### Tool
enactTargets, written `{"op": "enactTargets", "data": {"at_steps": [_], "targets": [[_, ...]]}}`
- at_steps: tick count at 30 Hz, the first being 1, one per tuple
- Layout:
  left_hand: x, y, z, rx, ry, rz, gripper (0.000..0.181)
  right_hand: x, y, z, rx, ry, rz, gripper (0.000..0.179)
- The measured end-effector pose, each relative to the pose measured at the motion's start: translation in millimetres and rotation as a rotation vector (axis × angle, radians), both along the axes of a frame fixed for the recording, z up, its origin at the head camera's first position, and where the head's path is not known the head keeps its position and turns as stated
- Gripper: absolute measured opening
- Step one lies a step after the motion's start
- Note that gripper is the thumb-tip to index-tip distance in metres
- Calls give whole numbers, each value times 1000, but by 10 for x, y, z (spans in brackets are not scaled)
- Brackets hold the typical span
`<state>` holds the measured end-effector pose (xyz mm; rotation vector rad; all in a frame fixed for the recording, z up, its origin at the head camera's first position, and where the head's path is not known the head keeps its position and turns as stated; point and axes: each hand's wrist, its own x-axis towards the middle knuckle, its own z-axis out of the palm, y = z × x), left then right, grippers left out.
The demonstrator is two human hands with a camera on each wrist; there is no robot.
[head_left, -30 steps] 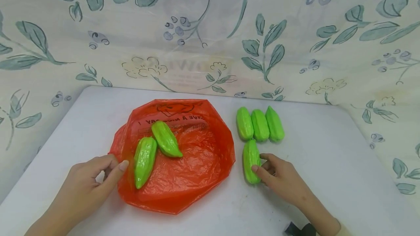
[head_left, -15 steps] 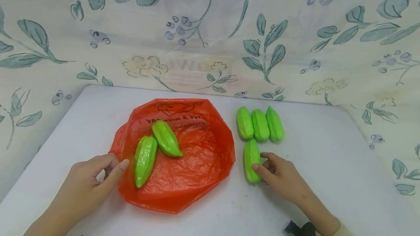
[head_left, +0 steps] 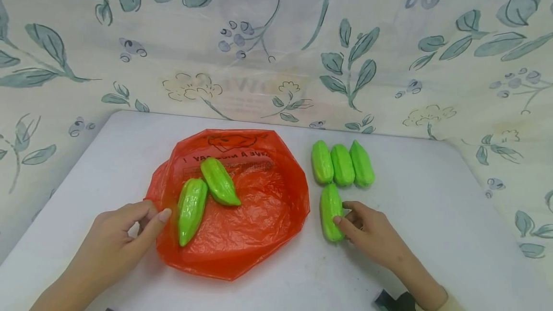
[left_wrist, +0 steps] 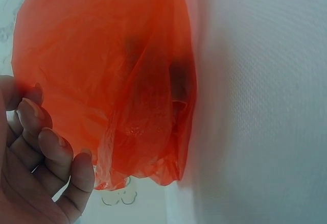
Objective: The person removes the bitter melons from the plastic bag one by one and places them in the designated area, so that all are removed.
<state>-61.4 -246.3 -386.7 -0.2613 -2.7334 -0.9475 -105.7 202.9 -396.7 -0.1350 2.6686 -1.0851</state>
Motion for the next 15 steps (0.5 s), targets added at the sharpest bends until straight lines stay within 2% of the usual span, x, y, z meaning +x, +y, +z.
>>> {"op": "enactTargets", "data": {"at_steps": [6, 15], "targets": [[7, 1, -7, 4, -15, -6, 30, 26, 3, 0, -16, -32, 12, 52], [6, 5, 4, 7, -5, -7, 31, 4, -22, 13, -12, -30, 8, 53]]}}
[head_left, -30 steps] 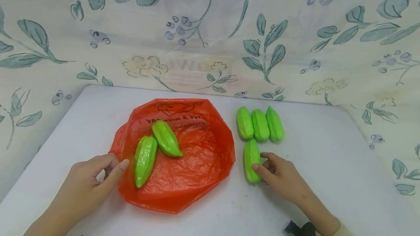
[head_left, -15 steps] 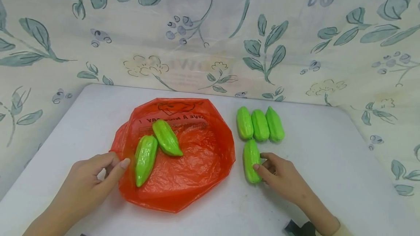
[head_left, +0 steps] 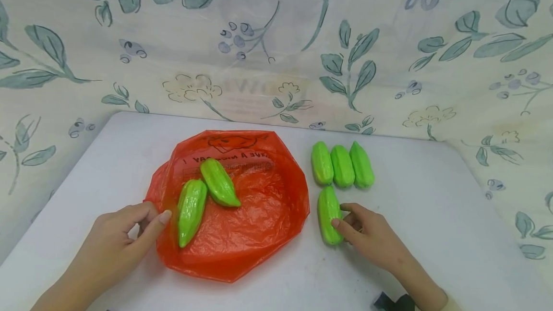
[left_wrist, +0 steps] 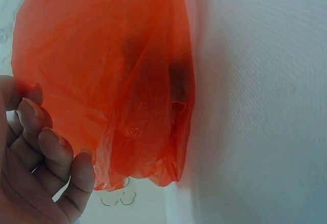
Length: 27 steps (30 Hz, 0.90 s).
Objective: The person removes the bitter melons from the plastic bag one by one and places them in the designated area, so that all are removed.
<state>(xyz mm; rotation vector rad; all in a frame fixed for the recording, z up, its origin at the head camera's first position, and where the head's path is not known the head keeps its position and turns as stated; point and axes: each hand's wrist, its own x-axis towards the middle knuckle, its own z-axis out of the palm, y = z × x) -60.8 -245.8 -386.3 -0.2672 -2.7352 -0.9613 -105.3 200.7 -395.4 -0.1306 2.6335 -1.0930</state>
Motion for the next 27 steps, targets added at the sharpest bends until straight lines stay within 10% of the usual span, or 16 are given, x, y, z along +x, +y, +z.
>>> {"op": "enactTargets", "data": {"at_steps": [19, 27], "targets": [[0, -3, 1, 10, 15, -4, 31, -21, -8, 52, 48, 22, -19, 53], [3, 2, -9, 8, -14, -10, 30, -35, -38, 274, 128, 191, 43, 60]]}}
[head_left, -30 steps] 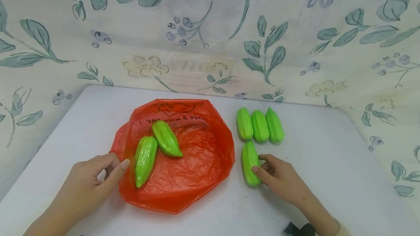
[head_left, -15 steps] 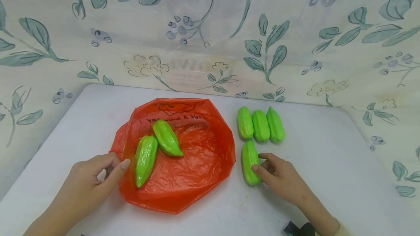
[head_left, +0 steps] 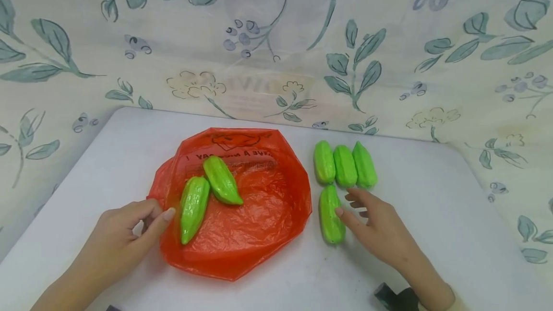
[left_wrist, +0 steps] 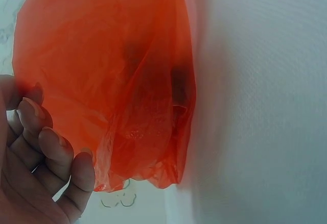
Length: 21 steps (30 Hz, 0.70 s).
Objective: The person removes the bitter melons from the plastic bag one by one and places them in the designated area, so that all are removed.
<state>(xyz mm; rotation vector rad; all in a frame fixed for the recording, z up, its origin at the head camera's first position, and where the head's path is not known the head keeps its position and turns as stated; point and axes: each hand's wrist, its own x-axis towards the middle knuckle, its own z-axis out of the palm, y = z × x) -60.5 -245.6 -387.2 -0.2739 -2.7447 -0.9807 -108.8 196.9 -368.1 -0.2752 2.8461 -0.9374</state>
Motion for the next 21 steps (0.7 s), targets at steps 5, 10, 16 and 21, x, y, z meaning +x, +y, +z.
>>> {"op": "enactTargets", "data": {"at_steps": [5, 10, 16, 21], "targets": [[10, 0, 18, 12, 26, -3, 31, 9, -152, 233, 12, 86, 63, 61], [-3, 5, 35, 6, 29, -11, 31, -23, -385, 440, -26, 140, 207, 64], [-9, 13, 32, -5, 27, -15, 31, -151, -793, 606, 99, 137, 374, 72], [7, 3, 20, -16, -1, 5, 30, -322, -1197, 603, 231, 125, 510, 68]]}}
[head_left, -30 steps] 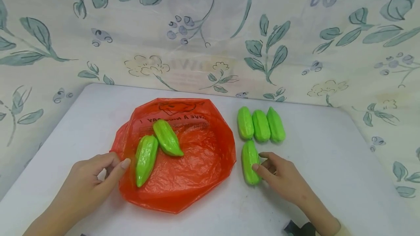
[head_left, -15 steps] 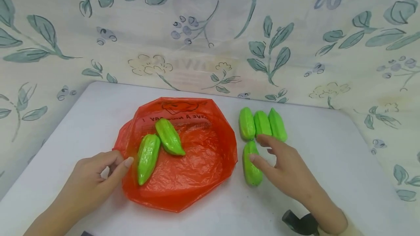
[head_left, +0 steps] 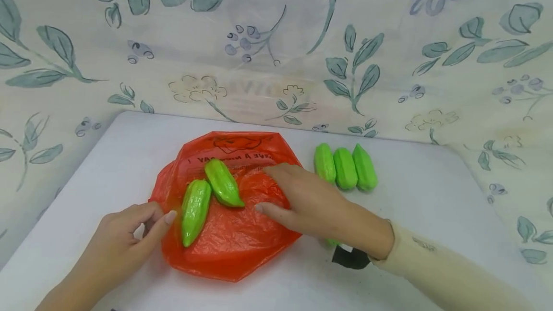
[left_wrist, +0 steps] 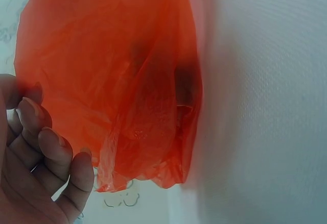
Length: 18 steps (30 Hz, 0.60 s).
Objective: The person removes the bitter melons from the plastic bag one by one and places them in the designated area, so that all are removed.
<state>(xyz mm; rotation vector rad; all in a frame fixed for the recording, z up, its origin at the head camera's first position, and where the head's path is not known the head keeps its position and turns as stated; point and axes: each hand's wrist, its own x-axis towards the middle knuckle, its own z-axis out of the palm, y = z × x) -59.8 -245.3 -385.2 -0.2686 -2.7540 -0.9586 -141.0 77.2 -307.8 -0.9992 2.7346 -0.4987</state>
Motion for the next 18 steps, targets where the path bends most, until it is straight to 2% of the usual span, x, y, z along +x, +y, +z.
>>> {"op": "enactTargets", "data": {"at_steps": [2, 6, 11, 13, 18], "targets": [[7, -7, -2, 1, 3, 1, 30, -69, -146, -18, 29, -30, 40, 67], [6, -10, -1, 8, 14, -2, 30, -197, -388, -68, 72, -126, 71, 69], [30, -8, -13, 17, 12, -4, 30, -354, -631, -209, 97, -194, 99, 44], [40, -10, -15, 18, 21, -8, 31, -399, -706, -271, 117, -214, 93, 35], [27, -22, 3, 13, 55, -26, 32, -459, -842, -373, 197, -224, 43, 36]]}}
